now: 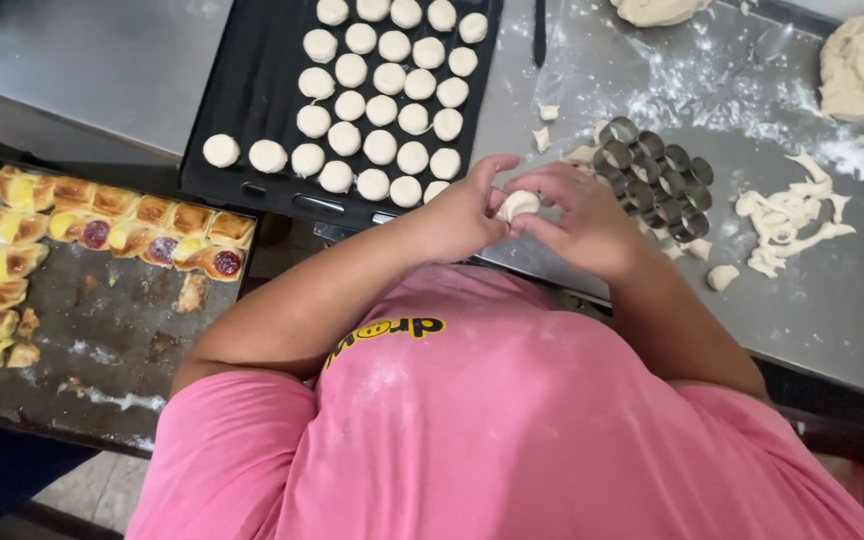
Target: Cutting small dough circles with a multi-cutter, arranging them on a baking tray, and kneading a large piece of dough.
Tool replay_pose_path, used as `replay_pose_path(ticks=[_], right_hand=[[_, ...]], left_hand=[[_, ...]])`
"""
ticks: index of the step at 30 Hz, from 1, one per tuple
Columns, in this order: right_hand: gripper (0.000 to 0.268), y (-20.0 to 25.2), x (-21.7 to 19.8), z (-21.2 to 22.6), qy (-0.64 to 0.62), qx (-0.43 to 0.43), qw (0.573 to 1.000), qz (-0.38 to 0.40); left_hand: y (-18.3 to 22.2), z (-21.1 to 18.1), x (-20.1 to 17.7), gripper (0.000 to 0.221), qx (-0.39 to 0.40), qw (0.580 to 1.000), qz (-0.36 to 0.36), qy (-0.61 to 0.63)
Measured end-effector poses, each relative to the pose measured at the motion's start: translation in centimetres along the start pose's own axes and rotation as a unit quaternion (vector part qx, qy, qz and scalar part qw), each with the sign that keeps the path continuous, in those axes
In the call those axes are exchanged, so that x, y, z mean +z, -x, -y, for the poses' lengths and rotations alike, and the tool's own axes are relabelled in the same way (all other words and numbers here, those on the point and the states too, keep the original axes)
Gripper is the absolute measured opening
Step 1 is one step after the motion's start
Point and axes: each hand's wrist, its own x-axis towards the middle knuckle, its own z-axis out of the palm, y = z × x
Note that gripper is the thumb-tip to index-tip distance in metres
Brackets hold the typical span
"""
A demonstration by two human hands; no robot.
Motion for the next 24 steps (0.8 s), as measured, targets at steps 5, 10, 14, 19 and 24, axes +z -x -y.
replay_pose_path(ticks=[5,10,14,19,24], right_hand=[[0.025,-1.3,2.2,2.0,-0.028,0.052,0.998,0.037],[0.027,-4.5,3.7,0.9,-0.161,0.108,0.979,0.066],[0.044,-11.2,5.5,-1.4,-0.294,0.119,0.944,0.087],[0.025,-22.2,8.9,6.1,-0.041,0.117,0.981,0.150],[0.031,-29.5,15.4,7.7,0.090,0.071,0.951,0.287]], left_hand=[[2.0,3.1,-2.0,0.074,-0.007,0.996,-0.029,0.083],[6.9,5.6,-3.8,0.063,0.034,0.978,0.007,0.206],[10.2,9.7,-4.4,0.058,0.053,0.958,-0.038,0.278],[13.2,13.5,-4.3,0.046,0.019,0.930,-0.121,0.346],[15.0,18.4,-3.9,0.046,0.001,0.886,-0.189,0.423]])
